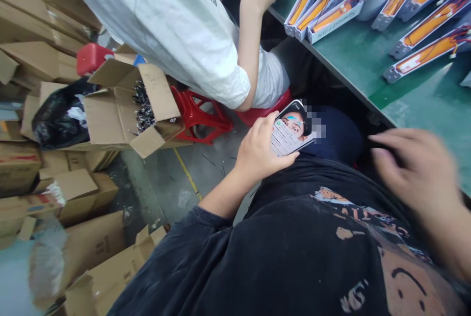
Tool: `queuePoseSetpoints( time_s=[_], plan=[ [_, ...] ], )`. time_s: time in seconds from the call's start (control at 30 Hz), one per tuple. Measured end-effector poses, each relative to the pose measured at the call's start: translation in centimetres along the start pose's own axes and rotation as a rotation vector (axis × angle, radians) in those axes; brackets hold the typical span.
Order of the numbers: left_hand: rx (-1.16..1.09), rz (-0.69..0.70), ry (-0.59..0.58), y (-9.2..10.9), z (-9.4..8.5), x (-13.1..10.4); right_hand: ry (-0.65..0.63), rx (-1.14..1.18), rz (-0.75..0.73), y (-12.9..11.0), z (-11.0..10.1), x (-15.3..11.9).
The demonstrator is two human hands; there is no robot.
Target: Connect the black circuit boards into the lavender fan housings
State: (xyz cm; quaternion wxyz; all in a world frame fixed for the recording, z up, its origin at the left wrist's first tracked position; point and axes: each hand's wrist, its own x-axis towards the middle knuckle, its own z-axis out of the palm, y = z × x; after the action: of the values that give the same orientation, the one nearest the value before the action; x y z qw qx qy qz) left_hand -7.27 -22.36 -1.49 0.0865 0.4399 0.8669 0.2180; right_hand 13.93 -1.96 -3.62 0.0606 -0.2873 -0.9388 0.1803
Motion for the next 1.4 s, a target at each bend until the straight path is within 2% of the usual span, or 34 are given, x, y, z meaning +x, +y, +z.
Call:
queuePoseSetpoints(
  time_s=[0.07, 0.17, 0.23, 0.3, 0.4, 0.5, 0.7, 0.77, 0.83, 0.93, 1.0, 1.1, 1.23, 1.33, 1.4],
  plan=[
    [-0.001, 0.004, 0.008, -0.2, -0.2, -0.2, -0.122, -0.046, -0.059, -1.0, 2.6, 1.7],
    [0.001, 0.013, 0.012, -0.6, -0.4, -0.3, -0.251, -0.175, 0.060, -0.8, 6.5, 4.8],
    [0.006, 0.010, 0.018, -0.9, -0.4, -0.3, -0.348, -0.230, 0.099, 0.0, 8.2, 6.5],
    [0.007, 0.006, 0.026, -1.3, -0.5, -0.3, -0.413, -0.295, 0.078, 0.5, 8.9, 7.6],
    [0.006, 0.000, 0.036, -1.6, -0.6, -0.2, -0.436, -0.384, -0.036, 0.2, 9.2, 8.2],
    [0.002, -0.013, 0.042, -1.7, -0.8, -0.1, -0.399, -0.352, -0.117, 0.0, 9.4, 8.3],
    [-0.009, -0.038, 0.040, -1.8, -0.6, -0.4, -0.283, -0.074, 0.002, 1.3, 10.4, 7.7],
    [-0.008, -0.044, 0.035, -1.8, -0.5, -0.4, -0.340, -0.016, 0.074, 0.8, 10.2, 7.0],
    [0.000, -0.048, 0.031, -1.8, -0.4, -0.4, -0.490, 0.014, 0.131, -0.6, 9.3, 5.9],
    [0.007, -0.047, 0.035, -1.8, -0.5, -0.4, -0.734, 0.117, 0.106, -3.2, 7.5, 3.6],
    [0.008, -0.047, 0.039, -1.7, -0.6, -0.3, -0.805, 0.133, 0.083, -4.5, 6.3, 2.1],
    [0.014, -0.058, 0.036, -1.5, -0.7, -0.4, -0.830, 0.084, 0.091, -5.2, 5.2, 0.8],
    [0.029, -0.075, 0.036, -1.4, -1.0, -0.3, -0.819, 0.098, 0.109, -4.8, 5.2, 1.2],
    [0.030, -0.087, 0.019, -1.7, -0.7, 0.4, -0.769, 0.174, 0.185, -3.8, 5.6, 1.6],
    [0.018, -0.091, -0.017, -2.5, -0.1, 1.0, -0.706, 0.302, 0.236, -2.8, 6.1, 1.6]
  ],
)
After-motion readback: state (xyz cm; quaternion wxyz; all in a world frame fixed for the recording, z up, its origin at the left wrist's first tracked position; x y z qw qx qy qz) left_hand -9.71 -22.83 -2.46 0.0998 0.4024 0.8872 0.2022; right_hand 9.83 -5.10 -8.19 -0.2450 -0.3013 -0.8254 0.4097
